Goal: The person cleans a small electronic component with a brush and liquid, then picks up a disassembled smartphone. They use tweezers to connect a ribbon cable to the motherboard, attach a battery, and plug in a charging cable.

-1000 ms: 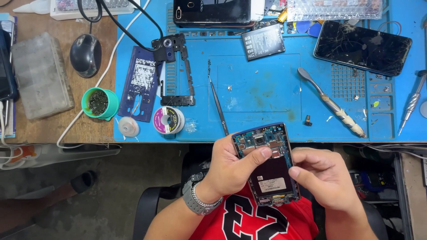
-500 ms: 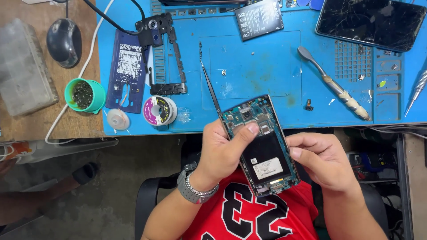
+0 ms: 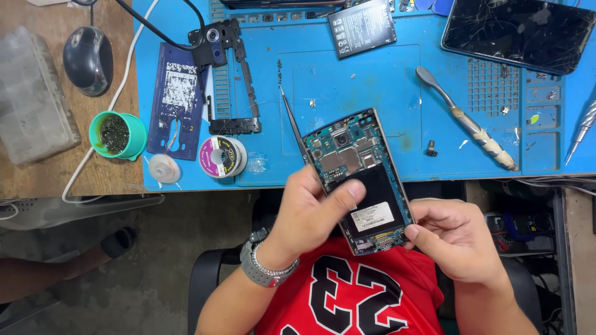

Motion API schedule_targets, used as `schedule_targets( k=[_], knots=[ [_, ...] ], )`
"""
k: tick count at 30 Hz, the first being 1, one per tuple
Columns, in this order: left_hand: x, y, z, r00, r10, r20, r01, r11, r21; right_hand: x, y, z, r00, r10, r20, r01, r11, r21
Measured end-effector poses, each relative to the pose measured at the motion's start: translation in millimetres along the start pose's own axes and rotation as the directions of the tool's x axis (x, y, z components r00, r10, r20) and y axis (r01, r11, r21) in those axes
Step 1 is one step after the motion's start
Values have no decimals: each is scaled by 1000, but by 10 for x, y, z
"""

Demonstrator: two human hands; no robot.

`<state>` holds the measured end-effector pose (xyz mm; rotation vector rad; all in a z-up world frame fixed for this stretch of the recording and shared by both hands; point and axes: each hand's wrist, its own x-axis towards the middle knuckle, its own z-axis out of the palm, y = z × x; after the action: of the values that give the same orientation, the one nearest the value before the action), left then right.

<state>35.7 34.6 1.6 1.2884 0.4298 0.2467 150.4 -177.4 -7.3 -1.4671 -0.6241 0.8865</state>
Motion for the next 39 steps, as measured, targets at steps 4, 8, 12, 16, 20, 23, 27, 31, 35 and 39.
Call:
schedule_targets(
  k=[4,8,12,16,20,23,27,31,35,39],
  knots=[
    [-146,-95,55,985,-45,169,44,999,10,-36,17,-76,999,-11,-45,8,998,-63],
    [-223,-91,66,957,-77,279,89,996,-30,-51,29,-79,999,37,-16,-36,998,54],
    [-278,-199,155,984,-54,167,95,965,-243,-18,-127,174,990,-5,-143,17,997,81],
    [-275,-93,186,993,-91,70,92,996,-3,-139,-66,335,953,-179,-246,95,943,-318],
    [-246,-1,238,998,-59,35,55,993,100,-141,-72,431,898,-366,-244,153,781,-606],
    [-245,-17,255,999,-43,16,41,991,126,-179,-12,429,894,-356,-271,157,816,-556],
    [-221,24,257,997,53,63,-56,998,35,-187,-13,391,915,-294,-277,171,903,-395],
    [-187,163,220,988,78,131,-87,994,70,-228,26,347,923,-266,-277,165,926,-338],
    [-187,177,212,988,43,146,-62,990,127,-239,44,355,929,-262,-260,177,935,-308],
    [-218,154,221,991,40,125,-52,994,95,-215,16,410,916,-305,-259,208,915,-345]
  ],
)
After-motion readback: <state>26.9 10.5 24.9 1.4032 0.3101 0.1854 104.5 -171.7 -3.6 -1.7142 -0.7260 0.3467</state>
